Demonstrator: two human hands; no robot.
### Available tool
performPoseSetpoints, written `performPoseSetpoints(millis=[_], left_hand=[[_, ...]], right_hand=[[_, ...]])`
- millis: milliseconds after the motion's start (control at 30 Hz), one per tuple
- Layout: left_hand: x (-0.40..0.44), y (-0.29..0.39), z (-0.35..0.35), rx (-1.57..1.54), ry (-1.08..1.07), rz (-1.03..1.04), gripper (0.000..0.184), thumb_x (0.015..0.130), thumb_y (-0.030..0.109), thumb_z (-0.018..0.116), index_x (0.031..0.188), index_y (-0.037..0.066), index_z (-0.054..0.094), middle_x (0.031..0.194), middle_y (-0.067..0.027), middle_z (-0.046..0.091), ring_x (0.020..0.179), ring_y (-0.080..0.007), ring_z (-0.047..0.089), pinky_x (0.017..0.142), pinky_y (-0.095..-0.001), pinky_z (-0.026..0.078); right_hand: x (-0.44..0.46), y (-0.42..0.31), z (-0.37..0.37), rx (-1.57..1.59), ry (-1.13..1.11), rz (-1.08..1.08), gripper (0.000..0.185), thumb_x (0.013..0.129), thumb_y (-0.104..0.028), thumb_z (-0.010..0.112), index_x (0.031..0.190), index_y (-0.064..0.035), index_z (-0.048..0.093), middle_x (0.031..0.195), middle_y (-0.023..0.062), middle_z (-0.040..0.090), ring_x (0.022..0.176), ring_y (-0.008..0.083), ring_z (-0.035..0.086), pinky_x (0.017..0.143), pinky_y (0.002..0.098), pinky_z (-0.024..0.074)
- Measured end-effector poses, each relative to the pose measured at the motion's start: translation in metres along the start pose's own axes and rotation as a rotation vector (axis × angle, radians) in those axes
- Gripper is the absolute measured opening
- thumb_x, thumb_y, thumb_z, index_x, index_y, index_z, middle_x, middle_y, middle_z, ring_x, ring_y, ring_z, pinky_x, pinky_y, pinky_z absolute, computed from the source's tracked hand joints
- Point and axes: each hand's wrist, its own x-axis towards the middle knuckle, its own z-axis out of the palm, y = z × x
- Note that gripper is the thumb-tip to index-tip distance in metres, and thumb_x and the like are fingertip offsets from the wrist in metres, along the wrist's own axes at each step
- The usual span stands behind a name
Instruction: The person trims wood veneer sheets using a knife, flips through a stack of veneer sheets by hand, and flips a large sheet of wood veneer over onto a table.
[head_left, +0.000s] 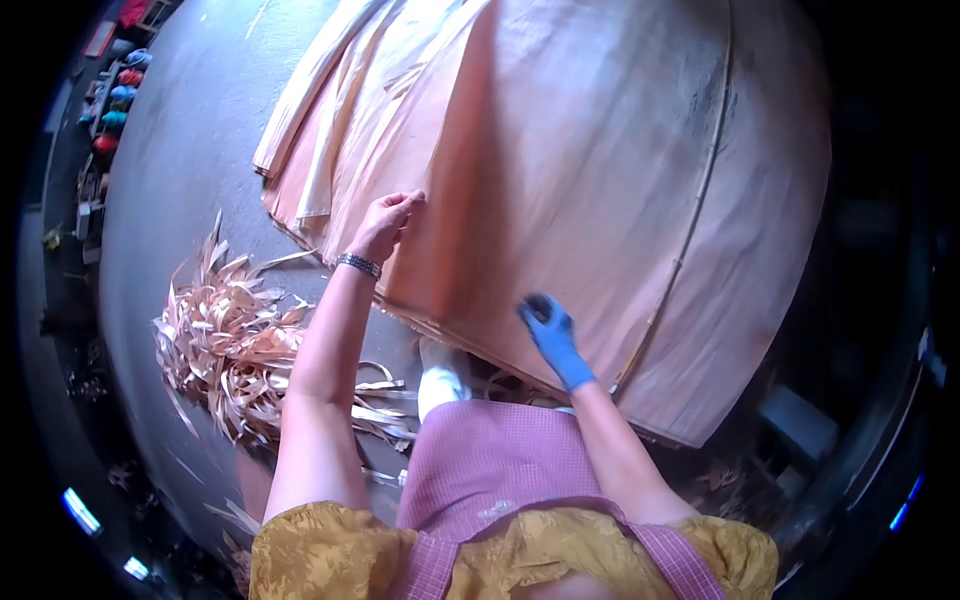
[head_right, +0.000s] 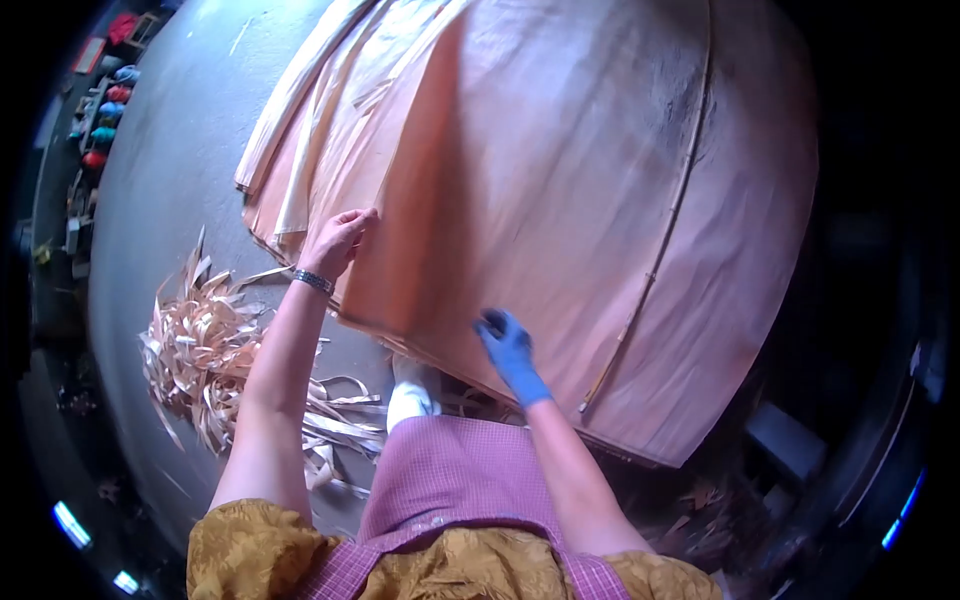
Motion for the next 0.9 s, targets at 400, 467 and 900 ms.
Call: performPoseSetpoints(millis=[400, 467, 900], left_hand=[[0.049, -0.026, -0.026, -0.403, -0.402, -0.233, 0.017, 0.093, 0.027, 0.065, 0.093, 0.011, 0.065, 0.079, 0.0068, 0.061, 0.068, -0.0026, 0.053, 0.057, -0.0200, 0.044], [0.050, -0.025, -0.031, -0.377, -0.401, -0.260, 0.016, 0.093, 0.027, 0.065, 0.093, 0.011, 0.065, 0.079, 0.0068, 0.061, 0.067, -0.0027, 0.054, 0.057, -0.0200, 0.045], [0.075, -0.066, -0.074, 0.309, 0.193, 0.289, 0.024, 0.089, 0.027, 0.069, 0.094, 0.004, 0.066, 0.076, 0.0024, 0.062, 0.064, -0.0096, 0.056, 0.057, -0.0261, 0.046]], right_hand=[[0.089, -0.110, 0.172, 0.406, 0.129, -0.156, 0.037, 0.083, -0.033, 0.077, 0.097, -0.0029, 0.060, 0.081, -0.0028, 0.058, 0.072, 0.0073, 0.050, 0.066, 0.0253, 0.0455], [0.089, -0.107, 0.173, 0.421, 0.105, -0.091, 0.029, 0.087, -0.030, 0.074, 0.093, -0.0041, 0.061, 0.078, -0.0058, 0.055, 0.070, 0.0056, 0.046, 0.063, 0.0240, 0.0423], [0.093, -0.082, 0.149, 0.421, 0.132, 0.191, 0.030, 0.083, -0.039, 0.075, 0.082, -0.0133, 0.059, 0.060, -0.0066, 0.047, 0.044, 0.0058, 0.039, 0.040, 0.0237, 0.0325]])
